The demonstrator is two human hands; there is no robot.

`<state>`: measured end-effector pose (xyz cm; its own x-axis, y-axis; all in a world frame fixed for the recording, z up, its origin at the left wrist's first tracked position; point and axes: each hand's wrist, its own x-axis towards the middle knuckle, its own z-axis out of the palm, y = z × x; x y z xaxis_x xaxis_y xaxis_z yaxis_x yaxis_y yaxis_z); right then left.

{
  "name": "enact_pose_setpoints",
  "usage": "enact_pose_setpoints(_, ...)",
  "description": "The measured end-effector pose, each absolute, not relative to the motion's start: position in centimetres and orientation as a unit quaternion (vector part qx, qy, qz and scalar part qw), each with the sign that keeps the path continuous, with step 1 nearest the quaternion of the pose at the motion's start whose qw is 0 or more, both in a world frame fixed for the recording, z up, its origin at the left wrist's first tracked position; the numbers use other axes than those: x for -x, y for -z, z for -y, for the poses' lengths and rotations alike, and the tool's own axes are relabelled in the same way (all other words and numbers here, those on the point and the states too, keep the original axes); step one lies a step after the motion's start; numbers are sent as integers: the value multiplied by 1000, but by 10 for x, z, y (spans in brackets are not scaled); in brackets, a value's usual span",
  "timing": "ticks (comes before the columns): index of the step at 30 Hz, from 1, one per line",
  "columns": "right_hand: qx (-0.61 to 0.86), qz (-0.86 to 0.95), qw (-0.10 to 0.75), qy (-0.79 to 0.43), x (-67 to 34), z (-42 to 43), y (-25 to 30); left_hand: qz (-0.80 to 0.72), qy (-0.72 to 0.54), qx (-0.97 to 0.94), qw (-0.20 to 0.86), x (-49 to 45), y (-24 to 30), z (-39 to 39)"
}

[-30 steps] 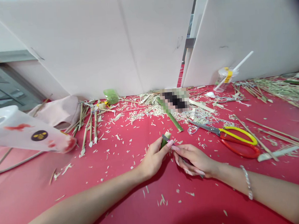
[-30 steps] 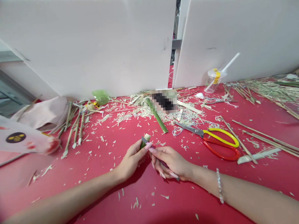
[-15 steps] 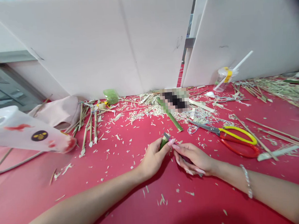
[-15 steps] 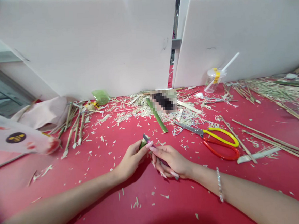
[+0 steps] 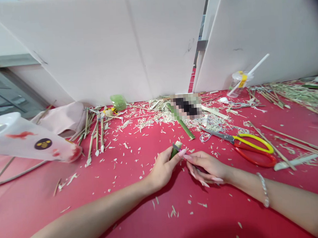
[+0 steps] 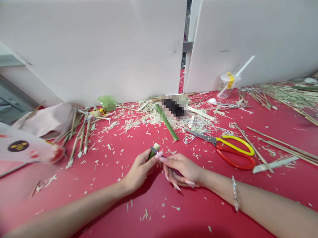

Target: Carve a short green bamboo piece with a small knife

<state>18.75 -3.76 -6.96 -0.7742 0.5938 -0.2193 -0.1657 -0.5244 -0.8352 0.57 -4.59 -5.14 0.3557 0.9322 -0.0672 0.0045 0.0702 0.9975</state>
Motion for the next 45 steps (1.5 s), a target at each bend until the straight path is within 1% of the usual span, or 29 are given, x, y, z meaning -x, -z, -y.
enact_pose_setpoints(7,270,450,247,-814,-186,41,71,-432,-375,-567,593,-5,50,44)
enact_pose_setpoints(19,328,467,280,-772,-181,48,65,-476,-379,-579,544,-7,45,45)
enact_pose_setpoints(25,332,459,333,-753,-180,51,69,-473,-383,-584,538,-10,50,42)
enact_pose_setpoints(29,310,462,304,-773,-180,49,66,-459,-381,-587,547,-8,52,41)
enact_pose_setpoints(40,260,485,214,-807,-187,41,57,-414,-394,-505,647,-9,46,50)
enact_pose_setpoints(45,259,476,166,-824,-192,36,59,-407,-393,-498,657,-8,47,51)
